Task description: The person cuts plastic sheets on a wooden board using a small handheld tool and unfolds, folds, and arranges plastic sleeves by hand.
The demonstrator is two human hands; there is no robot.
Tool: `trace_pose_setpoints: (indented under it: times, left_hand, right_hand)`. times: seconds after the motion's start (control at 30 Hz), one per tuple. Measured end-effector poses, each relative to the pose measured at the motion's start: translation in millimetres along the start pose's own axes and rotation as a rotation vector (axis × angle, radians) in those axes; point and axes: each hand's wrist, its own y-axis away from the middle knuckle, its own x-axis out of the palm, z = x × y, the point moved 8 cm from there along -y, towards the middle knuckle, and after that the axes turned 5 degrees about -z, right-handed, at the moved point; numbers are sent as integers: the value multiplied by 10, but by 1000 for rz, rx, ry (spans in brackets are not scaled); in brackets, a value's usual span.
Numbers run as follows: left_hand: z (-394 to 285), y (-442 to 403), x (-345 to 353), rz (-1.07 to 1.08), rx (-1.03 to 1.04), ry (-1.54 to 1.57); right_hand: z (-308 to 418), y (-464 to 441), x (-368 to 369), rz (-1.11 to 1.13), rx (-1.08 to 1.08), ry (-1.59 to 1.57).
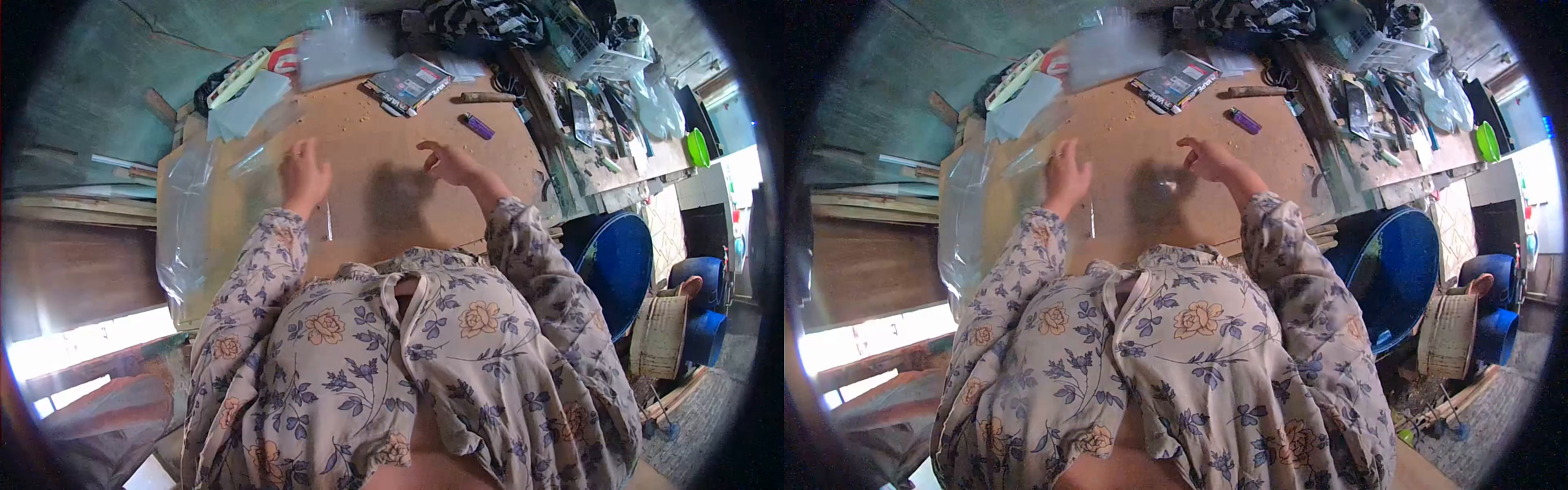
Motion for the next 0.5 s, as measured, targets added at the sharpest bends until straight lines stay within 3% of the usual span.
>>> trace_pose_setpoints:
  times: [0.03, 0.07, 0.13, 0.2, 0.23, 0.3, 0.33, 0.4, 0.5]
  left_hand:
    - [-240, 0, 38, -15, 166, 156]
    - [-365, 24, 118, -12, 158, 155]
    - [-822, 185, 336, 112, 336, 132]
    - [-1049, 303, 449, 192, 420, 123]
    - [-1070, 343, 509, 193, 404, 82]
    - [-1062, 369, 564, 199, 391, 45]
    - [-1037, 393, 524, 130, 411, 61]
    - [-1063, 432, 488, 90, 429, 90]
    - [-1077, 499, 495, 145, 424, 41]
  right_hand:
    - [-174, -96, 77, 8, 0, -1]
    - [-308, -187, 111, -44, -71, -27]
    - [-278, -200, 110, -97, -149, -54]
    - [-82, 9, -114, -391, -123, 331]
    - [-125, 75, -52, -386, -117, 329]
    - [-65, 308, -21, -611, -252, 618]
    - [-30, 434, 71, -619, -251, 619]
    - [177, 666, 270, -482, -451, 560]
    - [249, 711, 269, -478, -393, 512]
